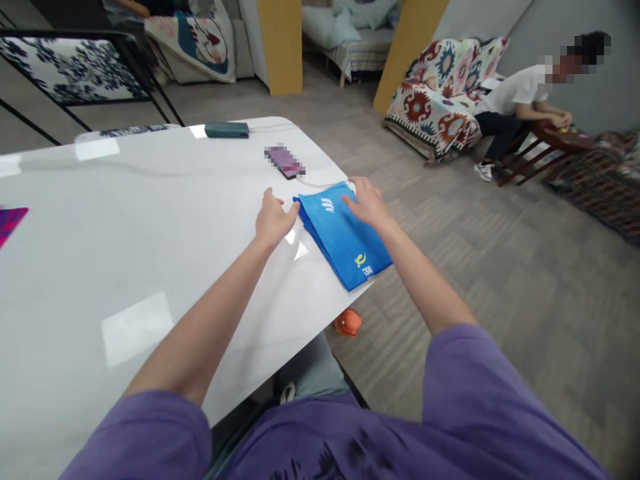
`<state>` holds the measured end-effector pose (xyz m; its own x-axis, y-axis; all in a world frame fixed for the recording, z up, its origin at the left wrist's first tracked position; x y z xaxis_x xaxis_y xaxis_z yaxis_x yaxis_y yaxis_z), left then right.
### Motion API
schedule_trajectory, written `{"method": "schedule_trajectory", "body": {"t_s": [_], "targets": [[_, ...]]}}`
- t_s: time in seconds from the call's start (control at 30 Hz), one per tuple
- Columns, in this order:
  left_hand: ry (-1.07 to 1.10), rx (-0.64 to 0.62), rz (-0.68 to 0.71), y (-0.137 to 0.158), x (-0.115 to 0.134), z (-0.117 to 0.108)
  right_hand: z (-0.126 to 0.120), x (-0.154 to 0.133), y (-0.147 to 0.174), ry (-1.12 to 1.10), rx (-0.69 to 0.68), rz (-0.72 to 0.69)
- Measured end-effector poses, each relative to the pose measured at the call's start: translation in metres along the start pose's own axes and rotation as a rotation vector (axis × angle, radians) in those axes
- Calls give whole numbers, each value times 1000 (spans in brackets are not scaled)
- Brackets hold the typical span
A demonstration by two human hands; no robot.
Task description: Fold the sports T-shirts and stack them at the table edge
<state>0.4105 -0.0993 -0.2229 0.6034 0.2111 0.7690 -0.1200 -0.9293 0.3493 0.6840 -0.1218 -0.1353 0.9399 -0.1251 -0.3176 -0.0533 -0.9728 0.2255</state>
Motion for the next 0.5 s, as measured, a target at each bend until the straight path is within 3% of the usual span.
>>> {"method": "schedule_trajectory", "body": {"t_s": [0.13, 0.23, 0.4, 0.5], "targets": [[-109, -24, 37, 37, -35, -41, 57, -20, 37, 23, -167, -78], [-101, 9, 65, 73, -69, -96, 73, -28, 51, 38, -209, -90], [-99, 242, -74, 169, -162, -228, 69, -29, 58, 7, -188, -126], [-251, 378, -201, 244, -226, -312, 66, -32, 46, -105, -127, -196]]}}
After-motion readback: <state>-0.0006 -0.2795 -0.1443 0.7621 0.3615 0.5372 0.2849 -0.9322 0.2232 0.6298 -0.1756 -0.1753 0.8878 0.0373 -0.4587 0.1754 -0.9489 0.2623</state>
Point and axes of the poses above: each hand's wrist, its own y-axis away from the middle knuckle, its own z-axis out of the palm, x = y × z, the point moved 10 cm from there along -y, towards the middle knuckle, and after that the axes turned 10 degrees about -y, right-handed, at the moved point
